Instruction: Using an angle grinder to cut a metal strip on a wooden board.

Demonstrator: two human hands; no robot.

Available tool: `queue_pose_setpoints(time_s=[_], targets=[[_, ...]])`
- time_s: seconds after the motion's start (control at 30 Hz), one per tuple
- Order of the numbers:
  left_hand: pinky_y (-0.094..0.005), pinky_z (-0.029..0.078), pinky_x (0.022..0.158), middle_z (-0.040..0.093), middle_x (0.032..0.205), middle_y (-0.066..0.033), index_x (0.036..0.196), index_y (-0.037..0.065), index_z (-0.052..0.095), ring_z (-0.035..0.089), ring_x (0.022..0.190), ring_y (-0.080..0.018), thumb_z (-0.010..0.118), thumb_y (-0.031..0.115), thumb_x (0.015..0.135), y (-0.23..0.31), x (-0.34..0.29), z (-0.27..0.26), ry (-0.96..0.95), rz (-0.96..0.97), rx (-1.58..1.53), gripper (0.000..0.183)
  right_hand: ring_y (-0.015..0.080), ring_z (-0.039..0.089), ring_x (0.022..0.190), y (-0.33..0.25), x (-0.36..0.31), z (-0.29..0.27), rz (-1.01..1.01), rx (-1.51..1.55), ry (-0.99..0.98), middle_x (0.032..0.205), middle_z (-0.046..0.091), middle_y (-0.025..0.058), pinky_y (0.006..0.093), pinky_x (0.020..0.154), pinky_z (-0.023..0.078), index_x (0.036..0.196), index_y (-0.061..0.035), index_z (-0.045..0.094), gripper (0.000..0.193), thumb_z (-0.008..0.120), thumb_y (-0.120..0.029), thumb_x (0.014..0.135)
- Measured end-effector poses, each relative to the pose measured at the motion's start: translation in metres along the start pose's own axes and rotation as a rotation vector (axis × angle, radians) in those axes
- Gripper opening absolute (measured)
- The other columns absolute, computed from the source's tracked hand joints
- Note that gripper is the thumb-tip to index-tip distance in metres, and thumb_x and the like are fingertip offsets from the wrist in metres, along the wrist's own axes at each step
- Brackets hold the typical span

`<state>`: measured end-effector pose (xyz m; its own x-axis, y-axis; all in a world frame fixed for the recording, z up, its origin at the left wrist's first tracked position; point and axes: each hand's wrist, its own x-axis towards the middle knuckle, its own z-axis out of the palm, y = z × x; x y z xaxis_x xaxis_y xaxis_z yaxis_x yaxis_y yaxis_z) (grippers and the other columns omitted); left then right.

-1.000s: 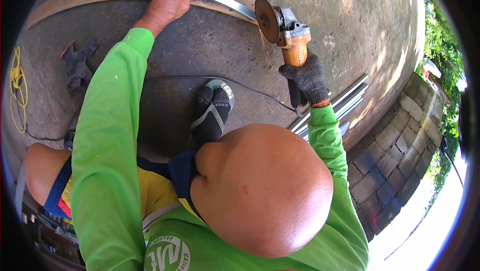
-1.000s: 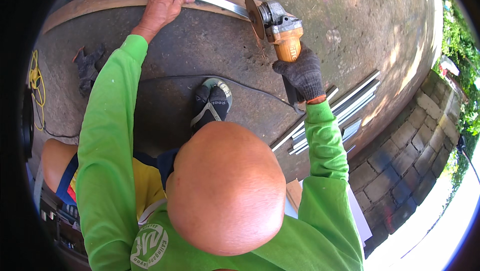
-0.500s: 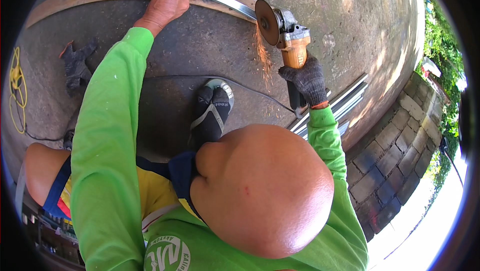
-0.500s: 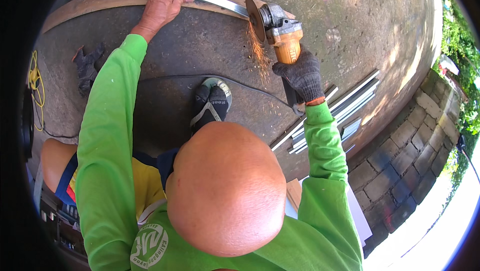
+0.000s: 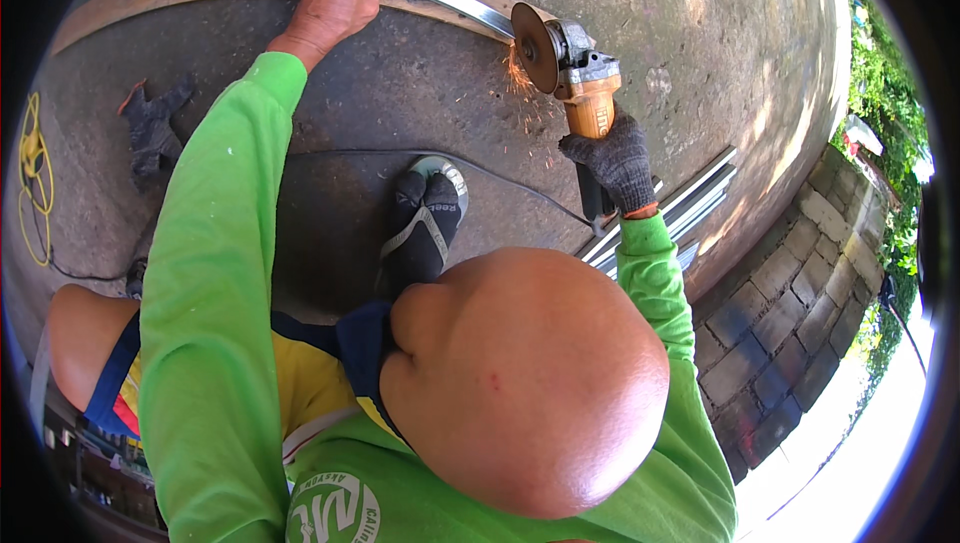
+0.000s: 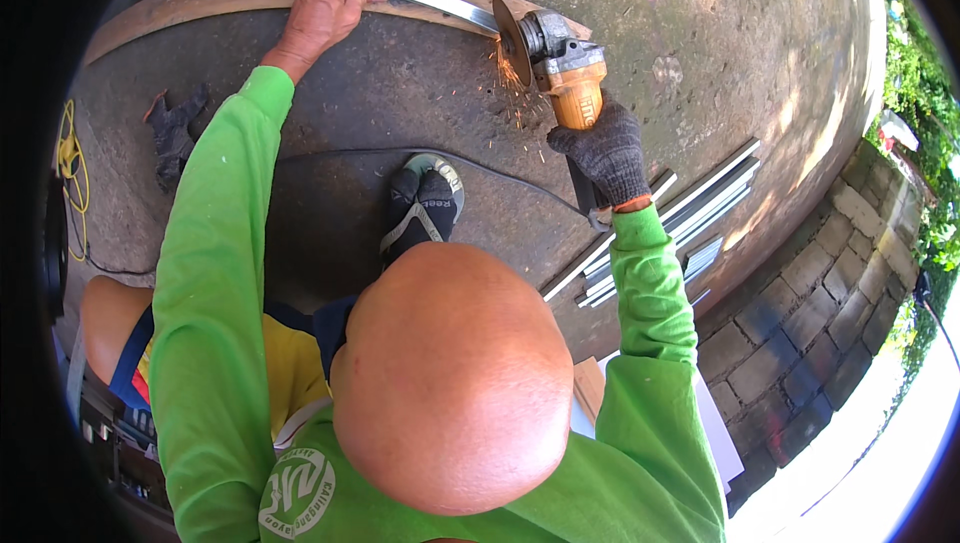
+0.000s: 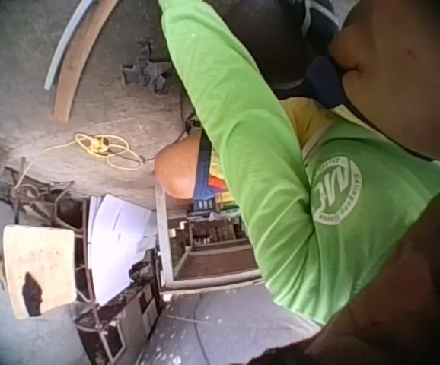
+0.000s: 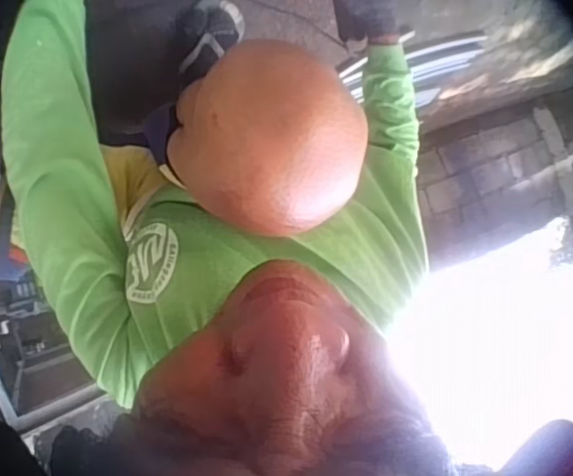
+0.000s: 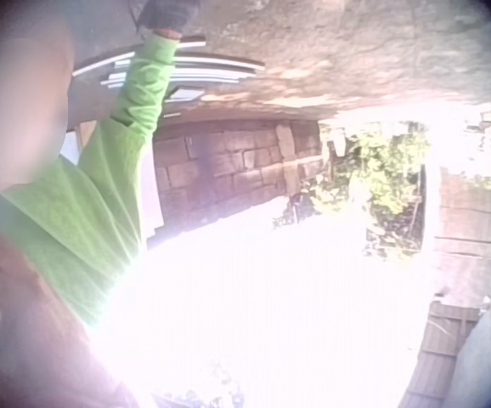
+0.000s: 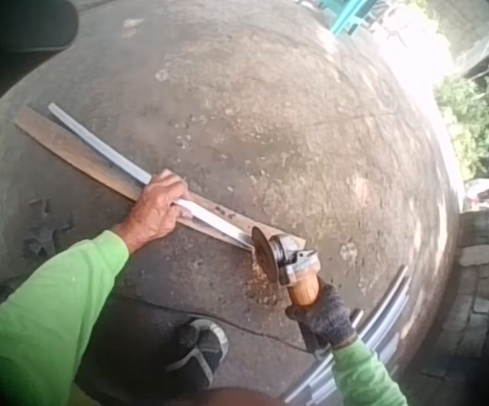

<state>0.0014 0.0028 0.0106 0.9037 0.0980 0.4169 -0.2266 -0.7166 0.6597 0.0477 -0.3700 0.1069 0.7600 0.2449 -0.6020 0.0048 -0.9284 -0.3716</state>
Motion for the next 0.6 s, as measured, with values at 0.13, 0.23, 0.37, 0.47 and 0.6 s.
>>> queue_pose_setpoints(time_s=[0.13,0.23,0.37,0.47,0.6], targets=[[-0.0473,0.045,0.077,0.057,0.084,-0.0167,0.083,0.001,0.057,0.054,0.086,-0.0397,0.072,0.006,0.075,-0.0002,-0.0002,-0.0020,-0.007,0.009,0.004,0.017,0.0303,0.073,0.088,-0.0003,0.0015,0.0004,-0.006,0.003,0.009,0.095,0.075,0.0152,0.0394,0.082,0.057,0.113,-0.0040,0.067,0.060,0.090,-0.030,0.063],[-0.0473,0.045,0.077,0.057,0.085,-0.0167,0.084,0.001,0.057,0.054,0.086,-0.0397,0.072,0.006,0.075,0.0013,0.0008,-0.0012,-0.006,0.008,0.000,0.018,0.0302,0.074,0.088,0.0047,0.0032,0.0003,-0.009,0.015,0.022,0.096,0.075,0.0152,0.0396,0.082,0.057,0.113,-0.0046,0.067,0.060,0.090,-0.030,0.063],[-0.0475,0.045,0.077,0.057,0.085,-0.0164,0.083,0.001,0.057,0.054,0.087,-0.0398,0.073,0.006,0.074,0.0013,0.0002,-0.0016,-0.015,-0.013,-0.005,0.019,0.0301,0.074,0.089,0.0016,0.0038,-0.0011,-0.017,0.014,0.013,0.096,0.075,0.0154,0.0396,0.082,0.057,0.113,-0.0047,0.067,0.061,0.090,-0.031,0.063],[-0.0474,0.046,0.078,0.057,0.085,-0.0162,0.083,0.001,0.057,0.055,0.087,-0.0396,0.073,0.007,0.074,0.0003,0.0000,-0.0016,-0.009,-0.006,-0.001,0.020,0.0295,0.073,0.089,0.0012,0.0048,-0.0016,-0.008,-0.001,0.003,0.097,0.075,0.0152,0.0394,0.082,0.057,0.114,-0.0049,0.067,0.062,0.089,-0.031,0.062],[-0.0472,0.046,0.077,0.057,0.084,-0.0163,0.083,0.002,0.057,0.055,0.087,-0.0396,0.074,0.007,0.074,0.0007,0.0003,0.0000,-0.001,-0.011,-0.005,0.020,0.0293,0.073,0.089,0.0053,0.0060,-0.0020,-0.010,-0.006,0.012,0.096,0.075,0.0150,0.0392,0.082,0.057,0.114,-0.0051,0.067,0.062,0.089,-0.032,0.062]])
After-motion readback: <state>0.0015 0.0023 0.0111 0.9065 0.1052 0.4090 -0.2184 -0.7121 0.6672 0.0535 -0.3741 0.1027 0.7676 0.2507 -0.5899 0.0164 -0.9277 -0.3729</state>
